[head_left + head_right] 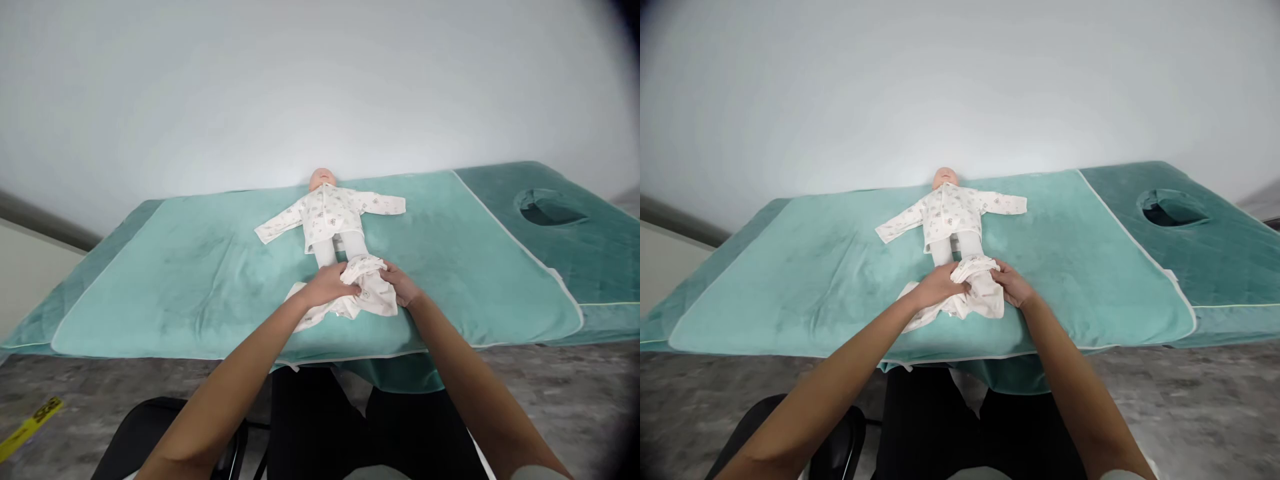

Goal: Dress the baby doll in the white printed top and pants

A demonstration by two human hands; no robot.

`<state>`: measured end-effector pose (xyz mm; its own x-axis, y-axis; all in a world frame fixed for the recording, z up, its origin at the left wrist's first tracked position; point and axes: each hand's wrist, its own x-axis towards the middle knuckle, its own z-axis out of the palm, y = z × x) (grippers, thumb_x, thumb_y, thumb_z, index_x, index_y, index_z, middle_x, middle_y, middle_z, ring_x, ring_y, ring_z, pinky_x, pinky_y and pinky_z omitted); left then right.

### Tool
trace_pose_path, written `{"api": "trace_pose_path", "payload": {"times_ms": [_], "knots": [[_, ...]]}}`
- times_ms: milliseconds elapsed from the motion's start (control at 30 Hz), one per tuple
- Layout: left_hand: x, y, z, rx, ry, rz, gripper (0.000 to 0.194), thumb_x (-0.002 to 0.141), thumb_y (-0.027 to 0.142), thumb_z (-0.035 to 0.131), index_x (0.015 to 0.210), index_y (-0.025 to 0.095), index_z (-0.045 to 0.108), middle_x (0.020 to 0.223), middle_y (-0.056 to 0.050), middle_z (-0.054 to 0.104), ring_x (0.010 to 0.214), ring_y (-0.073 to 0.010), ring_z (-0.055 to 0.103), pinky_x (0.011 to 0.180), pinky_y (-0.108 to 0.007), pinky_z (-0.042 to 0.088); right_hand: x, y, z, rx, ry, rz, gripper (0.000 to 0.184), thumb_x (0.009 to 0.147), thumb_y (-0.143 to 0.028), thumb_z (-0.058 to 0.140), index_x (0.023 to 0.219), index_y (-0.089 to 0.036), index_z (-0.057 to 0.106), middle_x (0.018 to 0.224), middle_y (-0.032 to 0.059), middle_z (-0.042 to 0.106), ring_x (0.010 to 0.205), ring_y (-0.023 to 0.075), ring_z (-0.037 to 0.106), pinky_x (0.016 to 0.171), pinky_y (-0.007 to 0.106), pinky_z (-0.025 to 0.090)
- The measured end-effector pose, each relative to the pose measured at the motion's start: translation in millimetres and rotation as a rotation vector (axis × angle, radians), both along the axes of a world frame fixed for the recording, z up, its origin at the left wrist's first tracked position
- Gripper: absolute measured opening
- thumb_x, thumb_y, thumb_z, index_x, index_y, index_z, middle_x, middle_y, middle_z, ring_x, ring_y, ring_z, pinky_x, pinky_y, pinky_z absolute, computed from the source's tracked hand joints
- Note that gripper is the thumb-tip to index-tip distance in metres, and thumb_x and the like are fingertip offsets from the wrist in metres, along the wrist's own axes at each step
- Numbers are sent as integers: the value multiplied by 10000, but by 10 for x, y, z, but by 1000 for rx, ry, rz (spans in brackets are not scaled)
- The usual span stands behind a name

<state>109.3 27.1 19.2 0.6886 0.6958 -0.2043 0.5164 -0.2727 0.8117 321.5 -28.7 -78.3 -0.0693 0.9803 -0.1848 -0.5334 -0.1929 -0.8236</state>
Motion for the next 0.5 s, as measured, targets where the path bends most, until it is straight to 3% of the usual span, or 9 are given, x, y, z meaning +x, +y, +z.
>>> {"api": "trace_pose_path", "payload": {"times_ms": [100, 233, 400, 500], "knots": [[111, 34, -43, 172, 103, 120, 177, 821, 337, 625, 958, 226, 644, 1047, -39, 731, 990, -264, 667, 815, -321, 495, -6, 14, 3, 36, 3, 18, 501, 652, -404, 862, 1081, -225, 677, 1041, 65, 745, 929, 225, 706, 804, 336, 574], [269, 200, -38, 335, 163, 290, 112, 872, 327, 547, 825, 228, 567, 909, -41, 711, 912, -246, 655, 766, -315, 465, -15, 27, 0, 88, 34, 23, 492, 657, -380, 864, 1088, -237, 677, 1069, 66, 744, 1038, 241, 692, 877, 364, 573], [389, 269, 28, 365, 47, 357, 7, 838, 233, 532, 844, 235, 530, 898, -14, 686, 875, -210, 622, 724, -297, 429, 2, 50, -64, 99, 47, -7, 505, 692, -346, 835, 1149, -239, 646, 1095, 72, 738, 1066, 249, 683, 877, 380, 573], [417, 241, 61, 317, 10, 448, 94, 800, 179, 519, 876, 234, 527, 921, -20, 679, 907, -213, 611, 751, -307, 432, 10, 85, -86, 66, 47, -13, 489, 730, -375, 806, 1159, -239, 617, 1102, 62, 726, 1013, 233, 687, 847, 368, 572]]}}
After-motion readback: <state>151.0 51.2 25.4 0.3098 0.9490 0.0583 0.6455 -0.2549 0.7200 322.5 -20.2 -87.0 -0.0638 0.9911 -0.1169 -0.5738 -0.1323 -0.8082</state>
